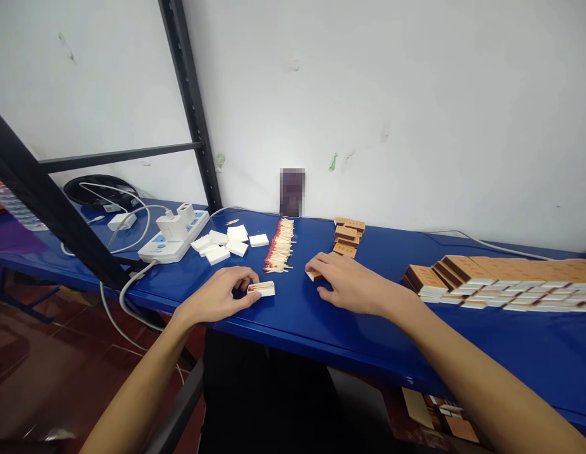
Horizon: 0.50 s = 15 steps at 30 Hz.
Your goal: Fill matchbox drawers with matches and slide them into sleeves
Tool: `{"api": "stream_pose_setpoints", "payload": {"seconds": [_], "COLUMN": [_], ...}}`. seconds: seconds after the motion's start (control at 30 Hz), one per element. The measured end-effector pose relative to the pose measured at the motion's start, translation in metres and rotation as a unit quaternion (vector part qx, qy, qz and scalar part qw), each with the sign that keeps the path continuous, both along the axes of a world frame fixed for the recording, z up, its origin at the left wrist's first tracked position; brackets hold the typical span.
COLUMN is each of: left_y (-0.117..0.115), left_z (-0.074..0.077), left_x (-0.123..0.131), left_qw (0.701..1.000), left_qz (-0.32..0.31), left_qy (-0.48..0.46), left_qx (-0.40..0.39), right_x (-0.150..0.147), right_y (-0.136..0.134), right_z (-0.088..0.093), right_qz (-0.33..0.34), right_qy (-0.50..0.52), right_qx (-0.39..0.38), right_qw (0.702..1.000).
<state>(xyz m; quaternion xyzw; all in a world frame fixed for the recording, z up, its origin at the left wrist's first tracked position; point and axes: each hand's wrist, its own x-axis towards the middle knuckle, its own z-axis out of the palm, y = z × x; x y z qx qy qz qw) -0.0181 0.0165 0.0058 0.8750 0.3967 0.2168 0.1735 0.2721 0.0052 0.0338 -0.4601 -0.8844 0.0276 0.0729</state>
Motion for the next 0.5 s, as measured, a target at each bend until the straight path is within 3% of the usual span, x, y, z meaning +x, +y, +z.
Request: {"api": "stream_pose_setpoints", "payload": {"seconds": [0.17, 0.33, 0.5], "left_y": [-0.002, -0.001, 0.001], "left_z": [0.001, 0.000, -0.002], "left_x": [0.001, 0.002, 0.001], "left_qw": [1.000, 1.000, 1.000], "left_qz": [0.002, -0.007, -0.017], "left_qy": [-0.004, -0.003, -0.004], "left_qx": [0.003, 0.015, 0.016], "right_x": [-0.005, -0.031, -0.054], "right_y": [-0.004, -0.014, -0.013], "right_z": [-0.003, -0.008, -0.022], "right_qz": [0.002, 0.036, 0.020], "right_qy": [0.032, 0.104, 0.150], "right_qx": [-0.019, -0.080, -0.060], "right_qw": [0.999, 0.991, 0.987]}}
